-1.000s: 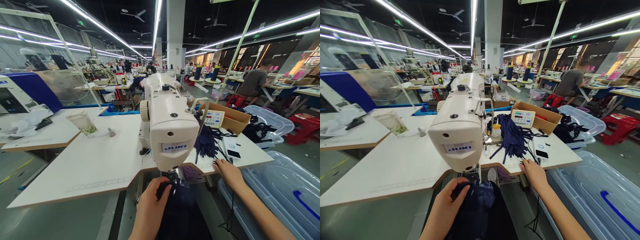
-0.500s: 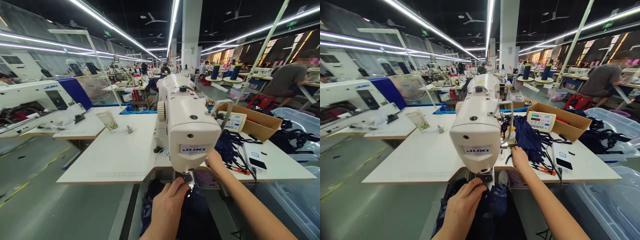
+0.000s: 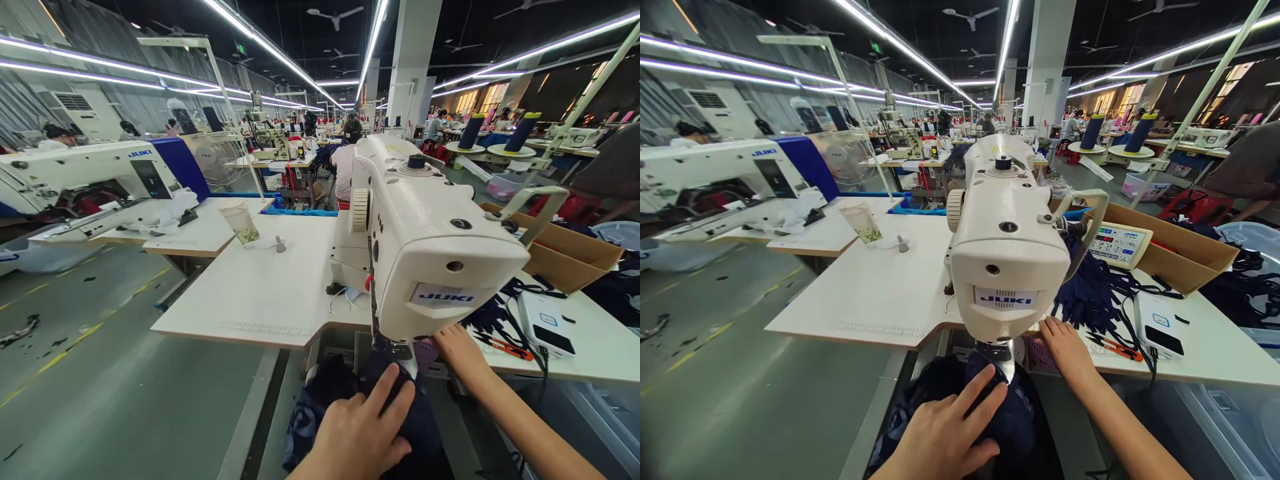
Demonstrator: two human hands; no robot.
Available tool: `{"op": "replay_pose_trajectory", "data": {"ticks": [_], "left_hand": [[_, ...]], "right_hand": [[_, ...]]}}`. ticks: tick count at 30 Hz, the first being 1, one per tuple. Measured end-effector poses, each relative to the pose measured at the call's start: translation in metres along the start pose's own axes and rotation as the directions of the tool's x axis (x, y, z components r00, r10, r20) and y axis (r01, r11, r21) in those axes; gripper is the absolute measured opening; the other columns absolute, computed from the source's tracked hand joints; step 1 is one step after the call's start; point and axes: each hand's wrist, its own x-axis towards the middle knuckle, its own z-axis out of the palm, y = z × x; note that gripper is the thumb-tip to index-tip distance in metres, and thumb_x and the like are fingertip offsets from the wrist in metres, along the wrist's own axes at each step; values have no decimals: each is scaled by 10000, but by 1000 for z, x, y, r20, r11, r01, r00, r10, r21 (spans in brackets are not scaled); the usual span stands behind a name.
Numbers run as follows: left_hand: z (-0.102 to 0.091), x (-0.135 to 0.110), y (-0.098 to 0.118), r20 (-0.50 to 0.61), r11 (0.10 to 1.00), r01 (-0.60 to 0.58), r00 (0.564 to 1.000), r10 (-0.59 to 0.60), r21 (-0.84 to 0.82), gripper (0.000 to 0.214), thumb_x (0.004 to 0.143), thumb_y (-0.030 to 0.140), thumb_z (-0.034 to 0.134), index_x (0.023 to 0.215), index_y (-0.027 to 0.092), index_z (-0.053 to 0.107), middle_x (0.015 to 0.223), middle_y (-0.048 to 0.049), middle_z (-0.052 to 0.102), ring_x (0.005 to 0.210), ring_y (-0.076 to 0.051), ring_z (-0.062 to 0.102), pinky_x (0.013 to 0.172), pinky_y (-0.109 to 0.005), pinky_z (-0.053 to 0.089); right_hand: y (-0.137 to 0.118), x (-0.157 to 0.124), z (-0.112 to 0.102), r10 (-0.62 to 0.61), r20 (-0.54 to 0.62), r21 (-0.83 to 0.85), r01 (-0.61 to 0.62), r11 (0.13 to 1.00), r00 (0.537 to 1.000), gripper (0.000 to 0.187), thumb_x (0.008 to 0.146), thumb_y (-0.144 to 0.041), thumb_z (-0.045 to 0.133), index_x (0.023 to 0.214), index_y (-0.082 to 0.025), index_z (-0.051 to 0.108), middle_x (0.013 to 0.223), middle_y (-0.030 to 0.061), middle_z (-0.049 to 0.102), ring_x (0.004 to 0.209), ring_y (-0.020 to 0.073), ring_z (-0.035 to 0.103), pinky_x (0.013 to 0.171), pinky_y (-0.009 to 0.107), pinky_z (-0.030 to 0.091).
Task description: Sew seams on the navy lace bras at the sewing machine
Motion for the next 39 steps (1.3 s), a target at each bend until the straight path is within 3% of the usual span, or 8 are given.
{"op": "replay_pose_trajectory", "data": {"ticks": [4,7,10,14,19,22,29,39], "left_hand": [[2,-2,2,13,998,-6,1000,5,69,697,751,343,741,1374,240,445,1439,-91,431,559,-148,660,422,-266,524],[3,-3,3,13,999,-11,1000,10,48,658,785,312,702,1382,221,440,1426,-95,453,545,-135,649,404,-253,507],[6,-3,3,-42,999,-21,999,22,28,584,842,288,620,1388,200,434,1423,-117,456,536,-124,639,375,-240,475],[12,-5,5,-79,996,-28,996,35,90,499,895,224,496,1389,181,437,1425,-121,446,499,-105,611,352,-235,439],[10,-4,7,-127,986,-47,990,68,162,502,840,164,458,1340,135,490,1388,-149,472,448,-116,587,329,-261,421],[9,-3,9,-158,986,-37,985,63,160,502,791,142,458,1287,136,539,1360,-137,505,425,-114,574,320,-262,416],[9,-2,12,-175,992,-11,984,33,127,475,788,165,481,1254,120,564,1349,-122,510,431,-109,586,315,-255,416],[11,-3,13,-203,987,-2,979,35,163,509,796,186,490,1296,108,534,1353,-134,503,422,-105,563,300,-249,401]], "right_hand": [[1,-15,-5,-15,-49,73,19,997,999,302,854,-49,391,1010,-188,609,978,105,659,993,269,589,821,403,469],[2,-15,-10,134,-113,295,-96,951,985,228,918,-188,392,980,-205,610,1027,106,639,1004,261,576,835,401,470],[-4,-10,-36,425,-166,597,-252,761,890,256,928,-401,436,948,-208,602,1018,97,629,964,247,595,811,381,495],[-36,-14,-99,572,66,840,-355,410,818,249,915,-449,491,998,-225,562,776,4,625,655,155,612,622,260,524],[-91,-27,-145,403,65,776,-300,555,913,238,905,-390,540,1111,-276,573,858,-4,651,702,124,640,521,156,500],[-107,-28,-142,427,23,705,-317,634,904,259,907,-367,539,1153,-288,535,870,-9,653,733,127,649,477,149,487],[-112,-22,-135,336,-133,650,-174,740,933,143,934,-288,494,1061,-274,558,943,-9,664,855,129,654,771,209,540],[-114,-20,-134,270,-170,551,-136,823,948,165,960,-308,451,1072,-254,559,943,5,655,870,128,648,744,215,550]]}}
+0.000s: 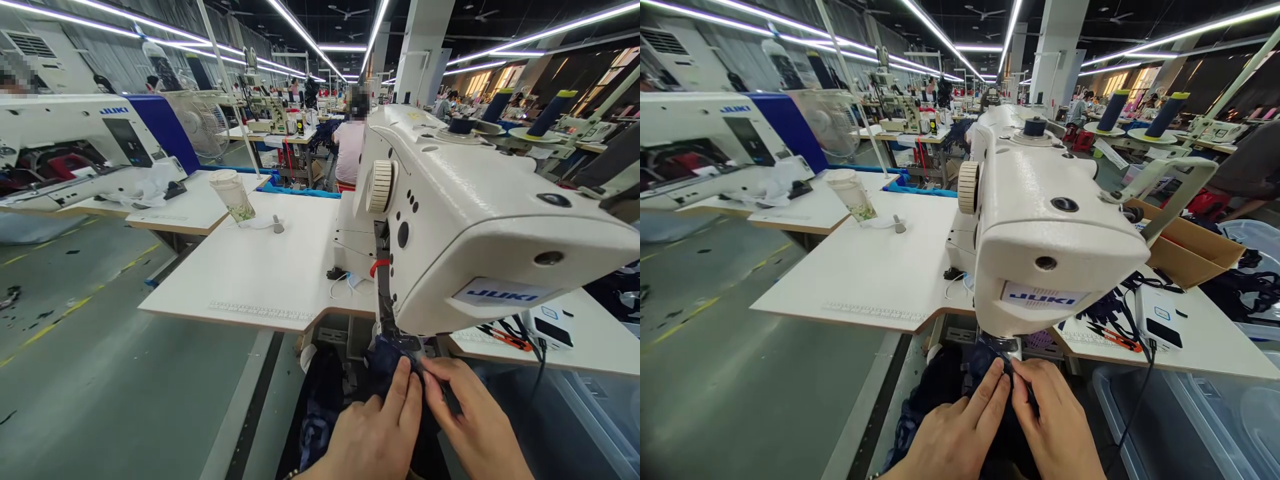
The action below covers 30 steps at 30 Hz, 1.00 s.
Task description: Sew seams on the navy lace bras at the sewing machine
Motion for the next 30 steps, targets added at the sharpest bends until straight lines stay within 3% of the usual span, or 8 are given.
{"op": "replay_pose_trajectory", "data": {"ticks": [6,16,30], "left_hand": [[2,-1,3,-10,1000,-2,1000,2,18,528,789,191,509,1309,103,530,1343,-145,514,416,-95,546,297,-239,394],[4,-2,7,-47,1000,11,999,-10,28,524,787,192,498,1301,98,542,1321,-163,538,402,-101,528,286,-241,386],[-4,0,9,0,998,21,1000,-21,65,469,872,229,456,1321,113,528,1343,-148,529,442,-107,530,312,-227,418]], "right_hand": [[-2,2,0,-69,-40,-69,66,995,997,180,980,-303,417,1064,-225,557,906,13,649,839,126,641,736,217,540],[-1,7,-2,-129,19,-62,130,990,991,180,968,-229,436,1097,-200,559,903,22,648,839,137,628,759,241,526],[-1,9,-14,-63,97,16,62,998,993,164,969,-261,426,1073,-252,553,932,1,638,859,109,640,761,176,530]]}}
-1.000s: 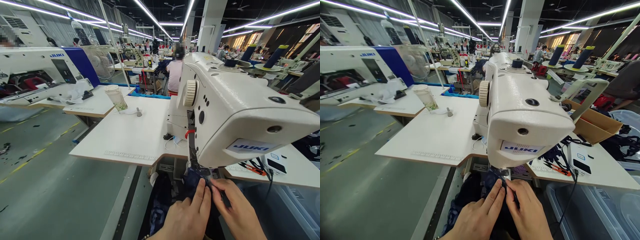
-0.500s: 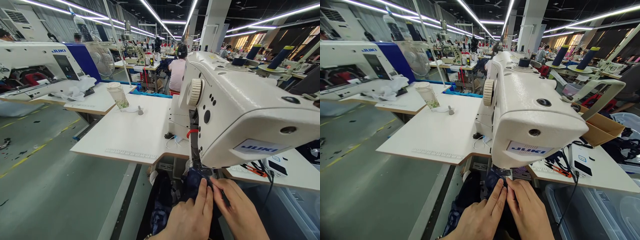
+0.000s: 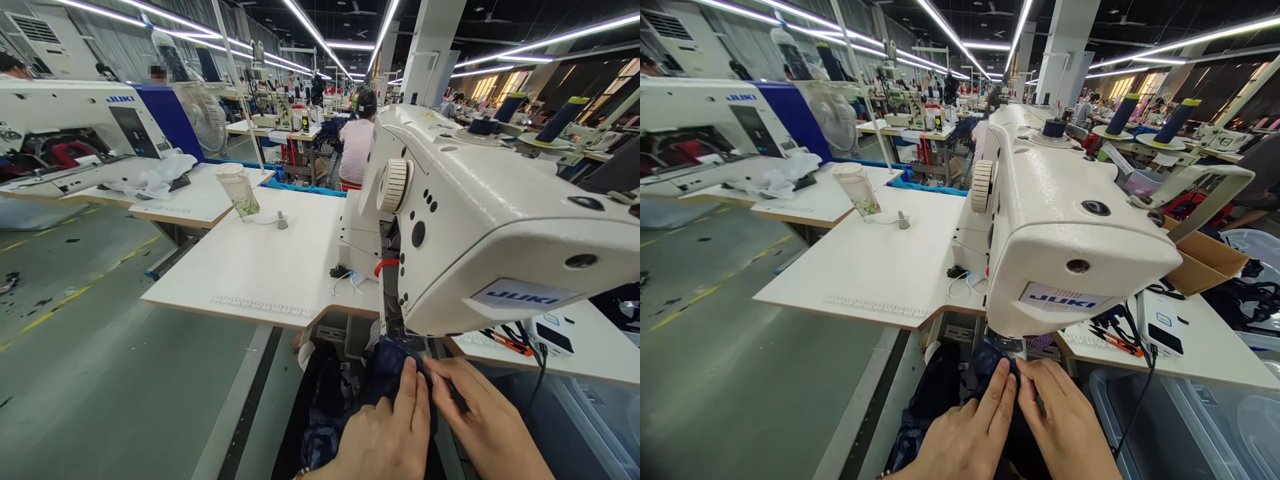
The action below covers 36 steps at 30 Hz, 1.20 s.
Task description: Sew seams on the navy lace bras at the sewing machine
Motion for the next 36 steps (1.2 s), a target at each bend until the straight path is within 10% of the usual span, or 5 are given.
{"op": "replay_pose_trajectory", "data": {"ticks": [36], "left_hand": [[5,-3,4,-39,999,-25,999,27,36,448,861,222,472,1286,113,560,1306,-165,564,416,-96,515,290,-219,405]], "right_hand": [[2,-1,-4,18,-2,45,-18,999,1000,151,953,-272,448,1029,-245,576,880,2,665,788,126,671,697,181,557]]}}
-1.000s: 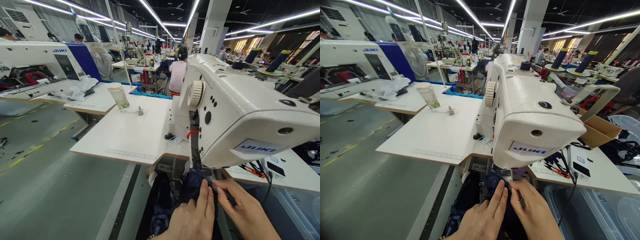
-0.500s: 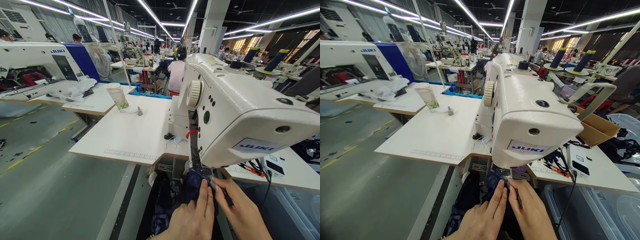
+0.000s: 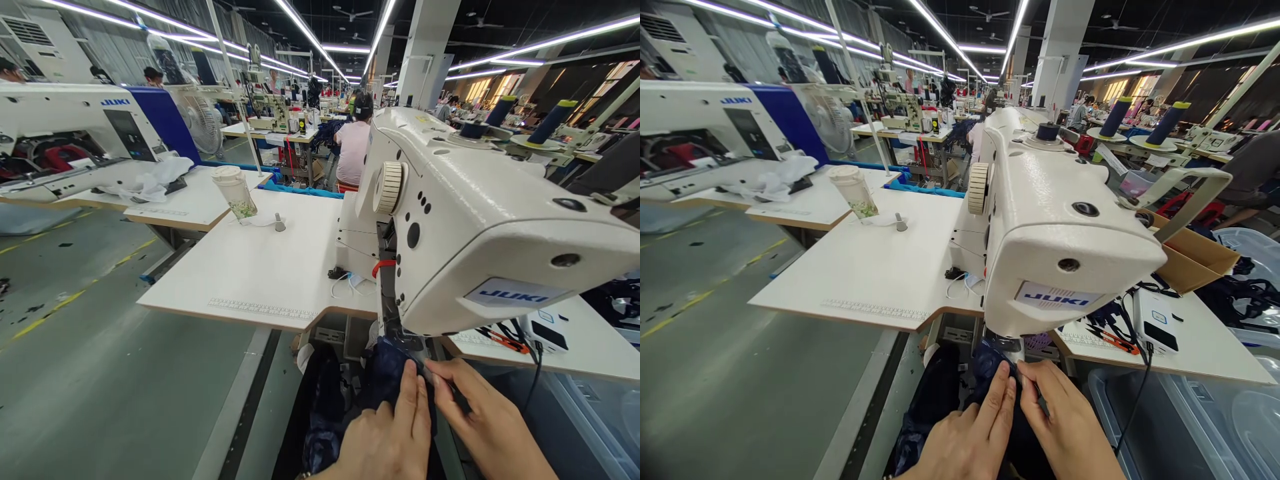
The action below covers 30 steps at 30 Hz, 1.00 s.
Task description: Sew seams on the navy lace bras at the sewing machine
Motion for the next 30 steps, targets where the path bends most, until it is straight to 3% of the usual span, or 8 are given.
{"op": "replay_pose_trajectory", "data": {"ticks": [3,9,16,20,25,30], "left_hand": [[3,-2,0,17,1000,-16,1000,16,-13,435,878,203,444,1291,118,553,1321,-153,557,415,-89,506,289,-219,400],[16,-8,3,-7,992,-1,1000,0,-124,492,816,174,432,1289,100,548,1412,-147,456,449,-100,529,321,-238,412],[12,-7,-5,-14,990,79,997,-81,-114,420,777,94,433,1148,150,621,1430,-80,437,447,-88,540,331,-232,398],[12,-4,-11,-2,989,76,997,-77,-125,478,764,60,444,1211,145,588,1429,-71,434,465,-88,569,361,-229,439],[15,-1,-13,-40,984,79,995,-86,-157,470,759,56,487,1203,155,603,1415,-72,449,494,-85,602,384,-211,467],[6,5,-14,-38,991,60,997,-65,-117,473,732,10,454,1151,135,634,1345,-99,523,498,-95,624,378,-203,479]], "right_hand": [[-4,1,-1,54,-3,-3,-54,999,999,141,948,-298,459,1008,-259,581,863,-18,672,759,112,676,653,147,548],[-7,-2,2,56,-133,-58,-64,996,990,180,946,-328,448,999,-256,604,862,-14,694,741,119,687,711,165,563],[2,-17,7,281,-114,140,-265,954,953,198,957,-338,452,1086,-253,575,991,20,668,846,129,684,677,144,559],[-2,-23,17,261,-221,99,-245,964,940,207,948,-308,468,1119,-248,566,992,24,661,841,137,676,695,176,568],[-8,-24,26,136,-360,31,-134,990,923,133,937,-270,488,1021,-224,581,862,15,659,760,136,669,699,211,579],[-10,-22,31,84,-398,18,-84,996,913,126,937,-221,486,1023,-209,577,880,39,659,793,148,672,698,235,592]]}}
